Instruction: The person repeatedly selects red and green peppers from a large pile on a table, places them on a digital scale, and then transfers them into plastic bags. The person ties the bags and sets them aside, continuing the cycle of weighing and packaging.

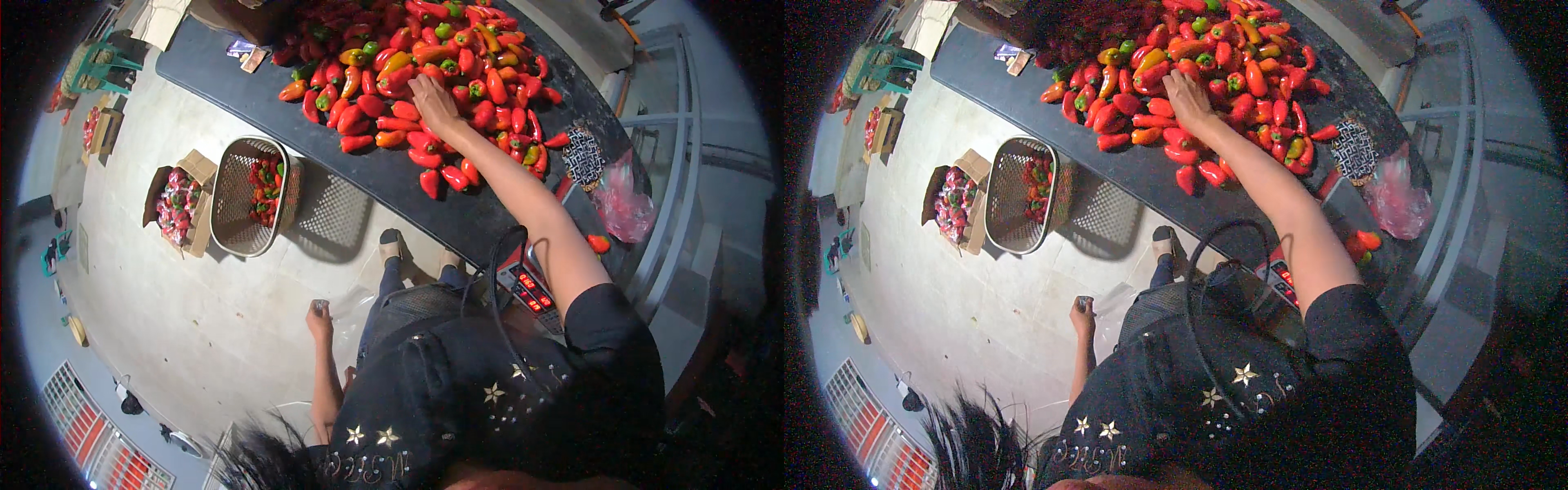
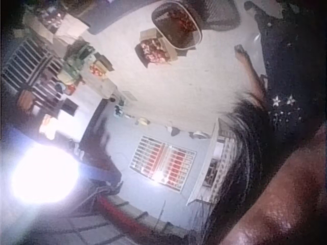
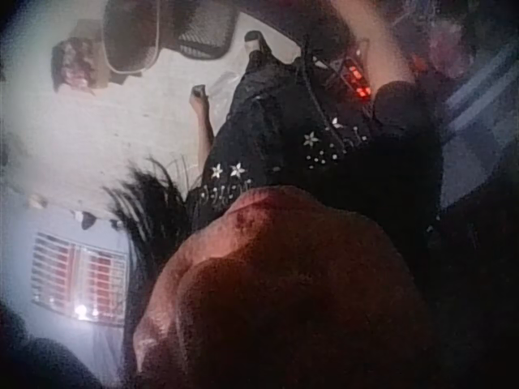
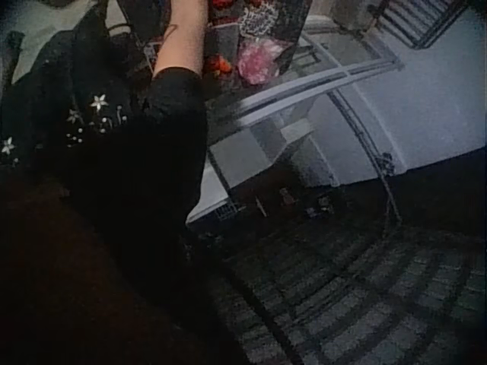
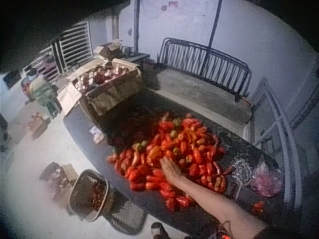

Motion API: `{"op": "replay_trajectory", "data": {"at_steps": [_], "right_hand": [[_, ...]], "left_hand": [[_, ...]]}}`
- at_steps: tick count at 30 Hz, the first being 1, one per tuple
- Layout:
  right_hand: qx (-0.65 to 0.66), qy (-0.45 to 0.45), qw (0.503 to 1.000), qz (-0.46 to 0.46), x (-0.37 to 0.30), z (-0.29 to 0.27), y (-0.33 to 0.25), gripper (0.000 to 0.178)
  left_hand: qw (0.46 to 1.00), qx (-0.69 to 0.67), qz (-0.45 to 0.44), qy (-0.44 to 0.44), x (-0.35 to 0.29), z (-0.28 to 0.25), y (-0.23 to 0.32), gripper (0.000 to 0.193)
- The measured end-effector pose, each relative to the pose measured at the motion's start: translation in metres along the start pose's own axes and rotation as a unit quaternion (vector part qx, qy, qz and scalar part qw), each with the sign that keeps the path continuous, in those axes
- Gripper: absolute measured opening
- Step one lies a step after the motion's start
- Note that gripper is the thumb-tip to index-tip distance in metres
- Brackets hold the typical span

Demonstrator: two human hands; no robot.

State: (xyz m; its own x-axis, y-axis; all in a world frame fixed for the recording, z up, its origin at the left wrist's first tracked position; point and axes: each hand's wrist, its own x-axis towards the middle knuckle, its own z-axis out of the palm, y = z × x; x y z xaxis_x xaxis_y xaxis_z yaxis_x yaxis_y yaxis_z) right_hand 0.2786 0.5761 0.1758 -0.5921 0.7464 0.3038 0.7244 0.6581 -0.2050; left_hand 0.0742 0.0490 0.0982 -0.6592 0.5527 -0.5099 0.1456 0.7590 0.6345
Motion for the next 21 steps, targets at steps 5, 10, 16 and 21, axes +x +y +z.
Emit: {"op": "replay_trajectory", "data": {"at_steps": [5, 10, 16, 21], "right_hand": [[-0.03, -0.056, 0.995, 0.077, 0.011, 0.0, -0.015, 0.038], [-0.12, -0.042, 0.986, 0.11, 0.023, 0.025, -0.011, 0.04], [-0.07, -0.055, 0.988, 0.123, 0.033, 0.015, -0.01, 0.028], [0.01, -0.093, 0.988, 0.124, 0.02, 0.003, -0.011, 0.042]], "left_hand": [[1.0, 0.016, -0.007, -0.009, -0.002, -0.003, -0.002, 0.012], [1.0, -0.008, 0.008, -0.016, 0.001, -0.008, 0.029, 0.013], [0.998, -0.042, 0.043, -0.007, 0.01, -0.002, 0.064, 0.015], [0.999, -0.004, 0.033, -0.026, 0.01, -0.001, 0.047, 0.016]]}}
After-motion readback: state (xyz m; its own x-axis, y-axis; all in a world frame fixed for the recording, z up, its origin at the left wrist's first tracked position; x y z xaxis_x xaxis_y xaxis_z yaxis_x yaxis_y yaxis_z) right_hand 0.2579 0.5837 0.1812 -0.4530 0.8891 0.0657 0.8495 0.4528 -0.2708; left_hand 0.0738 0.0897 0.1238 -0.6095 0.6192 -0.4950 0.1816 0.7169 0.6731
